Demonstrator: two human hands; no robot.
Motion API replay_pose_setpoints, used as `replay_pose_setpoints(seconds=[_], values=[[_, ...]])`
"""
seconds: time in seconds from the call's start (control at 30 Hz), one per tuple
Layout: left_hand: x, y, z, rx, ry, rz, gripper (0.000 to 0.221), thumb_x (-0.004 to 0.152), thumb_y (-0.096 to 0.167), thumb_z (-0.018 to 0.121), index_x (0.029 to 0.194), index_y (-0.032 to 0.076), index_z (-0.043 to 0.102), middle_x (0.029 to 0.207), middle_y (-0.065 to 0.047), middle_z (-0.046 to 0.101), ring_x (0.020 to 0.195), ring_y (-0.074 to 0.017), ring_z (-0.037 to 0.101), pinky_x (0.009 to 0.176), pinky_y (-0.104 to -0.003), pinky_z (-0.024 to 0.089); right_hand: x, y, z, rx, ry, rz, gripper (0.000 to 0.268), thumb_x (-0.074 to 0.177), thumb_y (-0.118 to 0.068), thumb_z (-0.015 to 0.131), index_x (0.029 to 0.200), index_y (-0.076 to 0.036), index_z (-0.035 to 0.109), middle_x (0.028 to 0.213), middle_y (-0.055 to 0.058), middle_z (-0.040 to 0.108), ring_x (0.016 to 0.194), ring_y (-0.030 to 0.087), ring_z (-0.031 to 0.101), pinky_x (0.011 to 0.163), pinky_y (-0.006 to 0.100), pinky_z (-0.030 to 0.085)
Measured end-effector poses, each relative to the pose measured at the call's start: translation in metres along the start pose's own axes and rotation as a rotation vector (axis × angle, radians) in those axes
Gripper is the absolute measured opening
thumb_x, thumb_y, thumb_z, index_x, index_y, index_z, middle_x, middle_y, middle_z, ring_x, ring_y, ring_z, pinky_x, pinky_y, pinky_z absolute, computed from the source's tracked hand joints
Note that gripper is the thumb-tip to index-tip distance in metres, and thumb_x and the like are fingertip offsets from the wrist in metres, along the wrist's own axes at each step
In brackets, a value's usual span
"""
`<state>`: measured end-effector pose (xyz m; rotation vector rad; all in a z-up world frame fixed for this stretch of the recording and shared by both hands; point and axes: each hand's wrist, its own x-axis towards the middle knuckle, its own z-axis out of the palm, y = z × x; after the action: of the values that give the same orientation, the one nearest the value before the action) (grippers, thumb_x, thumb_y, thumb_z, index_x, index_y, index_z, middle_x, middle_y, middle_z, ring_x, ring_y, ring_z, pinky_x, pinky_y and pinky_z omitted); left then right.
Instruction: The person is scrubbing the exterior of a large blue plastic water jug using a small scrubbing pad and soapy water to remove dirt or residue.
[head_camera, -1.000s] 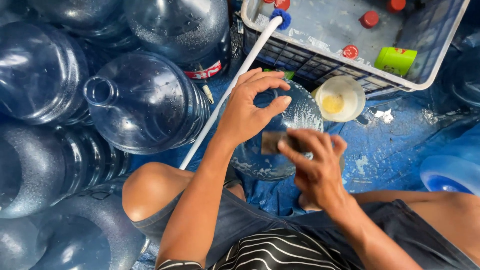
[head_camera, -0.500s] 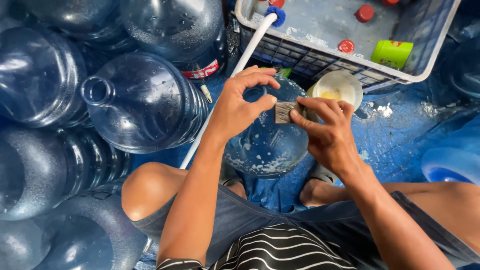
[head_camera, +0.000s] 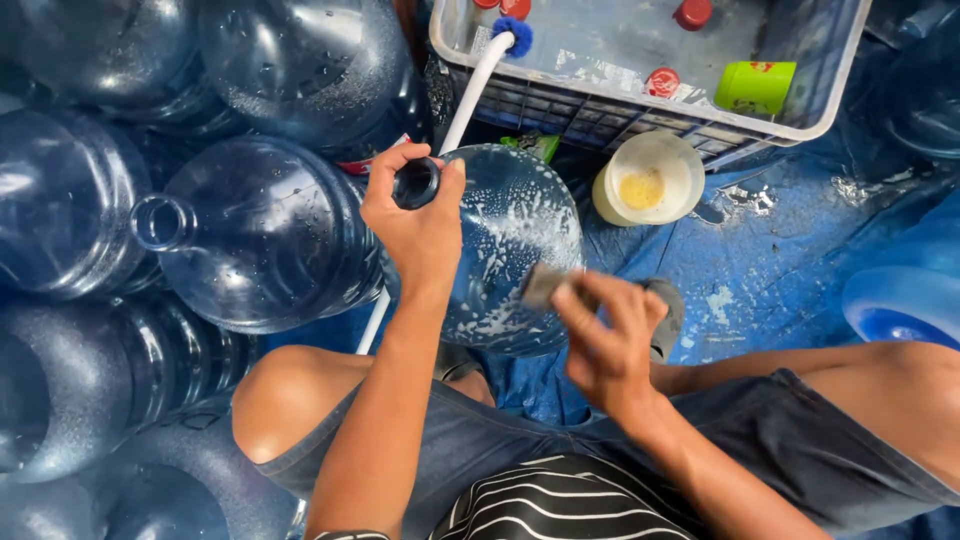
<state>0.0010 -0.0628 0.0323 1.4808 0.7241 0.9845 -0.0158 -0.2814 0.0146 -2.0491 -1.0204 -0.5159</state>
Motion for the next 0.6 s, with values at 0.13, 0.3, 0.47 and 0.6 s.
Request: replay_pose_setpoints(seconds=[0.13,0.3,0.47,0.6], values=[[0.006,0.004,0.000,-0.089,-0.084,-0.052,0.029,0.067,-0.009,0.082,0.090,0.004,0.071,0.069,-0.006,0.068,0.070,-0.0110,0.070,0.071,-0.026,0.060,0.006,0.053,0.016,0.066,0.063,0.159,0.048,0.086,0.009,0.071,0.129,-0.009,0.072,0.124,0.020,0.071,0.104,0.040,0.070,0.087,0.042,0.045],[0.024,-0.028,-0.016,-0.284,-0.269,-0.097,0.035,0.061,-0.015,0.086,0.088,0.000,0.069,0.070,-0.009,0.067,0.071,-0.0150,0.072,0.074,-0.027,0.062,0.006,0.003,-0.002,-0.001,0.011,0.076,0.049,0.086,0.006,0.062,0.127,-0.018,0.074,0.129,0.013,0.070,0.111,0.036,0.066,0.092,0.043,0.034],[0.038,-0.065,-0.016,-0.594,-0.415,-0.175,0.041,0.058,-0.023,0.084,0.088,-0.003,0.065,0.071,-0.016,0.062,0.074,-0.0273,0.073,0.079,-0.040,0.062,-0.013,0.032,0.004,-0.031,0.049,-0.105,0.044,0.083,0.000,0.055,0.115,-0.017,0.080,0.124,0.017,0.073,0.107,0.035,0.065,0.098,0.044,0.027],[0.040,-0.070,-0.009,-0.535,-0.301,-0.234,0.038,0.060,-0.024,0.079,0.088,-0.003,0.065,0.071,-0.015,0.061,0.072,-0.0263,0.073,0.075,-0.039,0.062,0.025,0.017,0.016,0.016,0.099,0.052,0.044,0.089,0.009,0.062,0.125,-0.012,0.076,0.127,0.018,0.070,0.105,0.039,0.066,0.091,0.044,0.039]])
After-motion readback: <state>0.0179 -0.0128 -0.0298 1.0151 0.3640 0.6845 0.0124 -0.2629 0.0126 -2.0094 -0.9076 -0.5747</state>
